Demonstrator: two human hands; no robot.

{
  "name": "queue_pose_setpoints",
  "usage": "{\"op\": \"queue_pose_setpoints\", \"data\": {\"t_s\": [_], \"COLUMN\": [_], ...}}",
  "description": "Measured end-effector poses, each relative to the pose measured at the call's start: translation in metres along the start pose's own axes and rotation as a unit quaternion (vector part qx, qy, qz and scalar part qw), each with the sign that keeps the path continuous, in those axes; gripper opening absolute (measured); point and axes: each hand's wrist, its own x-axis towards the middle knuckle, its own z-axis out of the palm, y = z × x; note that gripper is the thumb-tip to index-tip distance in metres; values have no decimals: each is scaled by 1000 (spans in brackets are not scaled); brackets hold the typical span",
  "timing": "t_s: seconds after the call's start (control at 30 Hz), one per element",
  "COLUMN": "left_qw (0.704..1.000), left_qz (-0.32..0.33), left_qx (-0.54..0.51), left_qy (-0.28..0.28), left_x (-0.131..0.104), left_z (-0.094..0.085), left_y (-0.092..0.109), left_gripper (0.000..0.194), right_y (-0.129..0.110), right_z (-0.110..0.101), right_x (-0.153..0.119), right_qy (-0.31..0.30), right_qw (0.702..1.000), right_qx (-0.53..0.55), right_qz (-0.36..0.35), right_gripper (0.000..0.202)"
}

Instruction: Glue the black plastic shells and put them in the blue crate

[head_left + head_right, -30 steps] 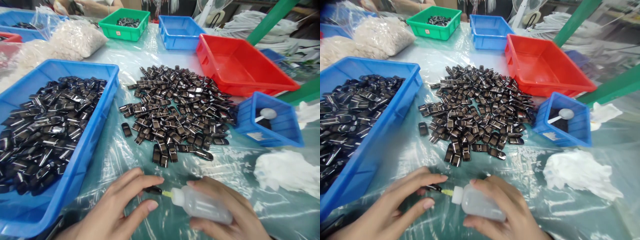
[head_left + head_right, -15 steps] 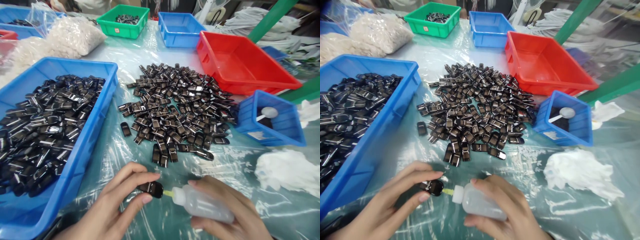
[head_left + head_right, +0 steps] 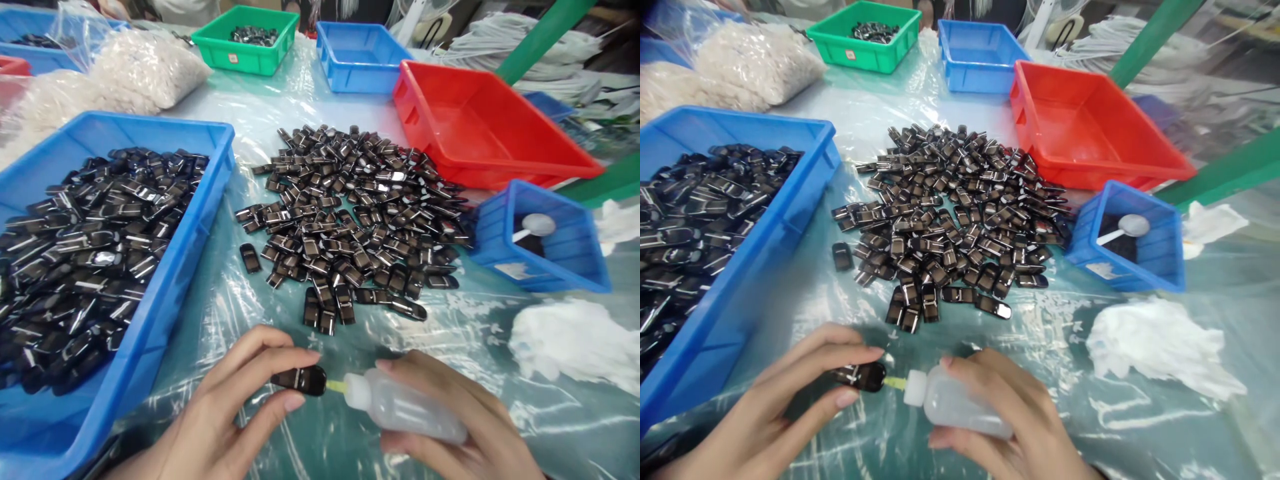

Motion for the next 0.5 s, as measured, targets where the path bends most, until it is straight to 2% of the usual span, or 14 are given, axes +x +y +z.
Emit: {"op": "queue_pose_setpoints", "data": {"t_s": [0.13,0.5], "left_qw": [1000,1000], "left_qz": [5,-8], "left_qx": [2,5], "left_qy": [4,-3], "left_x": [0,0], "left_z": [1,0], "left_y": [0,1], "left_gripper": [32,33], "right_y": [2,5], "right_z": [2,2], "right_x": [-3,-2], "right_qy": [-10,-28], "right_qw": [1000,999], "right_qx": [13,-6], "right_qz": [14,-16], "right_gripper": [35,36]}}
